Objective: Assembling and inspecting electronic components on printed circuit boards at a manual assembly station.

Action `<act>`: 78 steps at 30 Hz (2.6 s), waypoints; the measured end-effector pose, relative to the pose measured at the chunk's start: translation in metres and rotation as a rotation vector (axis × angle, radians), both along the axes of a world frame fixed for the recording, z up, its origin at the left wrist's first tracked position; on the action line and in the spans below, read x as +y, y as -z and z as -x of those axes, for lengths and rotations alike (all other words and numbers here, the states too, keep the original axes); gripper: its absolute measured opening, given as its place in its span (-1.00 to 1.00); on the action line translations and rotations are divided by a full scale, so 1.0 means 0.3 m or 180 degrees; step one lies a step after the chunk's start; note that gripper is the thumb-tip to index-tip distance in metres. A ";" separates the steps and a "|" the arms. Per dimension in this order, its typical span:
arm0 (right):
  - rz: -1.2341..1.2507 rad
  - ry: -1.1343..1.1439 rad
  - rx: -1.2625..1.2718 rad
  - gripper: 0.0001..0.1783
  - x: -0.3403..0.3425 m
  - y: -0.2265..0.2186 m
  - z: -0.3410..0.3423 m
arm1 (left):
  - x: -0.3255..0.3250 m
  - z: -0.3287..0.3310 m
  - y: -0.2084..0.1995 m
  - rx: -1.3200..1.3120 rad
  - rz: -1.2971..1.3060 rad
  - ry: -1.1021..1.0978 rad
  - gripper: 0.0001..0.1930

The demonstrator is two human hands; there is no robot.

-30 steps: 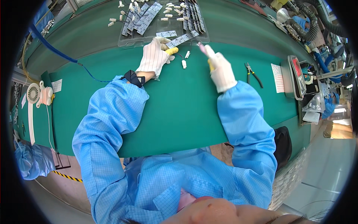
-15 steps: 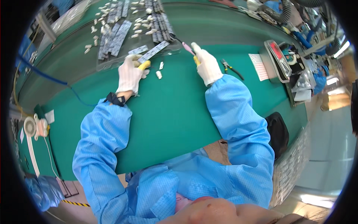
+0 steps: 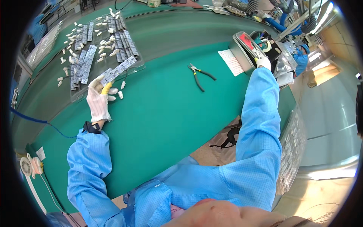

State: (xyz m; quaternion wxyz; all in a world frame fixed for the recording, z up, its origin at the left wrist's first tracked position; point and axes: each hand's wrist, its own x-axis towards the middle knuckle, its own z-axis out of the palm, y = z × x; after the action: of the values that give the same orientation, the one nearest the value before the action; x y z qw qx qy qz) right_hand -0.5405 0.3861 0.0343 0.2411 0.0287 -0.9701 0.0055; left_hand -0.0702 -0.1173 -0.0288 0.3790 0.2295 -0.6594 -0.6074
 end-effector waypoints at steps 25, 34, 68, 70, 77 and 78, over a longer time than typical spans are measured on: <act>0.0041 -0.0528 -0.0299 -0.66 -0.099 -0.033 -0.105 | 0.012 0.000 -0.017 -0.0241 0.0223 -0.0106 -0.56; -0.0367 0.0627 -0.0266 -0.65 -0.365 -0.115 -0.156 | 0.002 -0.103 0.015 -0.0016 -0.0089 0.0195 -0.60; 0.2973 -0.5604 -0.5074 0.07 -1.114 0.007 -1.211 | 0.135 -0.439 -0.158 0.0318 -0.0776 0.0581 -0.63; 0.3492 -0.5440 -0.5366 0.02 -1.090 0.015 -1.240 | 0.140 -0.440 -0.156 0.0076 -0.0603 0.0502 -0.60; 0.4351 -0.4611 -0.5024 -0.32 -1.043 0.048 -1.290 | 0.167 -0.459 -0.110 -0.0158 0.0342 0.0076 -0.53; 0.4248 -0.4686 -0.4921 -0.37 -1.039 0.050 -1.289 | 0.166 -0.464 -0.106 -0.0188 0.0327 0.0082 -0.53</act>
State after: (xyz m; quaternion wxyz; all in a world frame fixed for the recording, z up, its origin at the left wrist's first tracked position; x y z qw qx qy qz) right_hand -0.1538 0.0744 0.0192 -0.4815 0.4238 -0.4200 0.6420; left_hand 0.0691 -0.0673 0.0030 0.3628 0.2190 -0.7035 -0.5705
